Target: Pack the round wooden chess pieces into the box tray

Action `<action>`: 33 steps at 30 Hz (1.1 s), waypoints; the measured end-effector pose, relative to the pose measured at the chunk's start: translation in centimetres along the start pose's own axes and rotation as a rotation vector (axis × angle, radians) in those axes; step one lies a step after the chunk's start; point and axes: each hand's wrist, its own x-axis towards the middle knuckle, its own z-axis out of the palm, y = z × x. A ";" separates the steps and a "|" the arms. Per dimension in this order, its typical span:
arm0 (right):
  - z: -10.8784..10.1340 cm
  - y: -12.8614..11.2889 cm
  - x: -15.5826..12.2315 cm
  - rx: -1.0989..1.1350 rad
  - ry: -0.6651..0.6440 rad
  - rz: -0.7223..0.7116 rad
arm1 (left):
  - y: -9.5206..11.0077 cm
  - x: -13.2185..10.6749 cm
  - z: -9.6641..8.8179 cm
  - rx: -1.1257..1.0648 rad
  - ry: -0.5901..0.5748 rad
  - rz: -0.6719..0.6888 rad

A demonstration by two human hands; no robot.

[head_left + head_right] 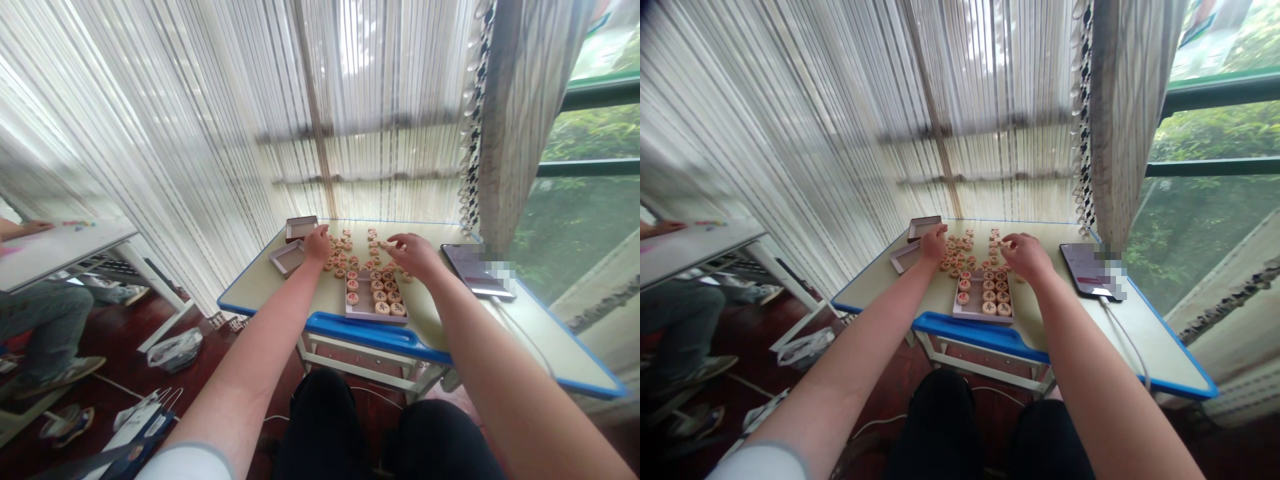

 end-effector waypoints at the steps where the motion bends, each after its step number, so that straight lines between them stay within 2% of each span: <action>1: 0.4 0.5 0.3 -0.088 0.035 0.059 | 0.0 0.0 0.0 0.010 0.005 -0.025; 3: 1.4 1.4 0.8 -0.216 0.014 0.233 | 0.2 -0.2 -0.1 0.064 -0.005 -0.051; 6: 2.5 2.7 1.6 -0.259 -0.143 0.429 | 0.5 -0.9 -0.4 0.178 -0.120 0.046; 9: 2.9 3.4 2.0 -0.246 -0.238 0.366 | 1.2 -1.9 -0.6 0.264 -0.318 0.183; 12: 2.5 3.3 1.9 -0.194 -0.214 0.236 | 1.9 -2.5 -0.5 0.325 -0.458 0.289; 14: 2.1 3.0 1.6 -0.169 -0.188 0.210 | 2.1 -2.6 -0.3 0.299 -0.465 0.349; 17: 1.9 2.8 1.3 -0.171 -0.171 0.212 | 2.0 -2.3 0.0 0.217 -0.387 0.373; 20: 2.0 2.9 1.5 -0.171 -0.165 0.233 | 1.4 -1.7 0.1 0.186 -0.247 0.308; 22: 2.1 3.1 1.6 -0.169 -0.157 0.241 | 0.9 -1.2 -0.1 0.264 -0.217 0.254; 27: 2.7 3.1 1.7 -0.188 -0.084 0.254 | 0.2 -0.8 -0.9 0.615 -0.385 0.213; 29: 2.9 2.8 1.5 -0.198 -0.049 0.254 | 0.1 -0.8 -1.1 0.632 -0.430 0.214; 33: 2.7 2.0 1.1 -0.200 -0.009 0.241 | 0.1 -0.6 -1.0 0.494 -0.433 0.196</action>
